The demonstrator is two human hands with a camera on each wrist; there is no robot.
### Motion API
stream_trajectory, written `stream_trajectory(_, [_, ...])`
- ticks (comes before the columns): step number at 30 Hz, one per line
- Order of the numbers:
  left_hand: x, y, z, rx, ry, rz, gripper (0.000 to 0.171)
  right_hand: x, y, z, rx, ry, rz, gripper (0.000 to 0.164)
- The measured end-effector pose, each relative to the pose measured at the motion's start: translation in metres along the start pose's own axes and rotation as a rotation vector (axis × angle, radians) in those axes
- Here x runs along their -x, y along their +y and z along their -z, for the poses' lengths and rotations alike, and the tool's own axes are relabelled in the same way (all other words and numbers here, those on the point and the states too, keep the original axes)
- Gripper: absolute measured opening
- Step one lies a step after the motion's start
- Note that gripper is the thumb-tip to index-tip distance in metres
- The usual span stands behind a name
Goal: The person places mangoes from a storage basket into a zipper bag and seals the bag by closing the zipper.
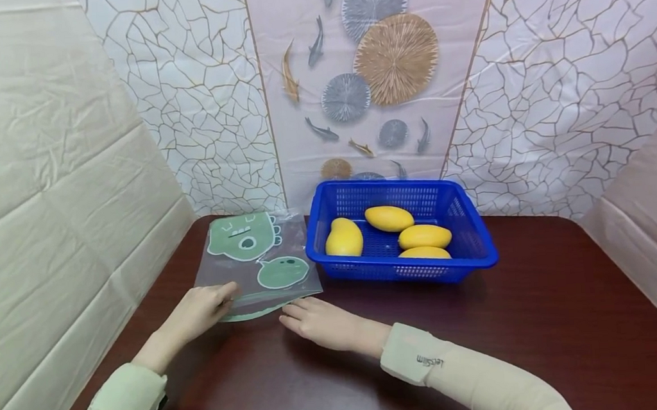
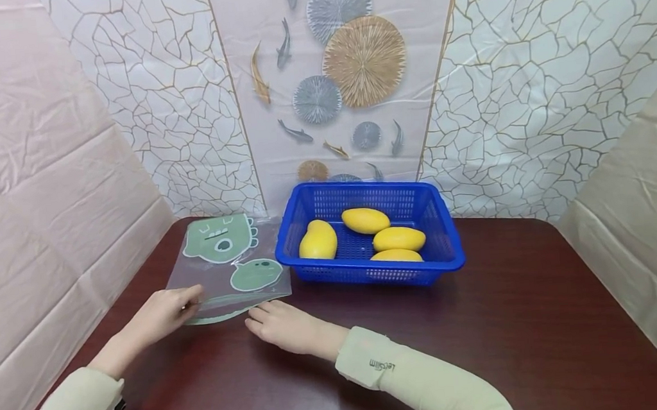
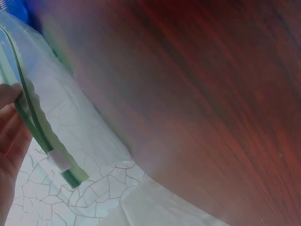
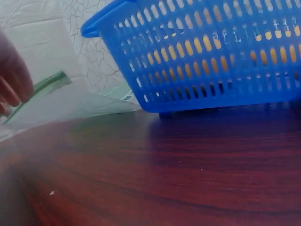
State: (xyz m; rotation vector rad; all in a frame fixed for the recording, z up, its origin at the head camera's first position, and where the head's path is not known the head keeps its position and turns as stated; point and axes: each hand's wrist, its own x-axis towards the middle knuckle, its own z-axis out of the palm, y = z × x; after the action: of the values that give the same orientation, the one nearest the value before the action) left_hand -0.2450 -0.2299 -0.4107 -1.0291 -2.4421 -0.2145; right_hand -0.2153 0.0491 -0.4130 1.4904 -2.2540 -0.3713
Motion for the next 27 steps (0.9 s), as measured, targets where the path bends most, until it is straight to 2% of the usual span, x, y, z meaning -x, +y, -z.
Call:
stream_trajectory(4, [0.001, 0.000, -0.002, -0.008, 0.018, -0.045, 0.027, -0.003, -0.003, -0.003, 0.127, 0.088, 0.029, 0.032])
stream_trajectory(7, [0.001, 0.000, -0.002, -0.008, 0.032, -0.075, 0.024, -0.006, -0.005, -0.003, 0.148, 0.138, 0.011, 0.031])
stream_trajectory(10, [0.001, -0.001, -0.001, -0.004, 0.045, -0.095, 0.018, -0.007, -0.006, -0.004, 0.114, 0.112, -0.055, 0.031])
stream_trajectory(13, [0.002, -0.002, 0.001, -0.004, 0.063, -0.106, 0.019, -0.007, -0.004, -0.006, 0.072, 0.074, -0.123, 0.030])
stream_trajectory(16, [0.003, -0.003, 0.002, -0.016, 0.079, -0.115, 0.024, -0.007, -0.003, -0.009, 0.082, 0.065, -0.144, 0.028])
stream_trajectory(20, [0.004, -0.005, 0.002, -0.035, 0.089, -0.140, 0.032, -0.007, -0.001, -0.015, 0.136, 0.075, -0.105, 0.024])
stream_trajectory(23, [0.005, -0.006, 0.003, -0.045, 0.073, -0.151, 0.045, -0.007, 0.000, -0.019, 0.178, 0.077, -0.080, 0.023])
stream_trajectory(27, [0.006, -0.006, 0.004, -0.052, 0.039, -0.130, 0.063, -0.008, 0.002, -0.024, 0.227, 0.110, -0.085, 0.017])
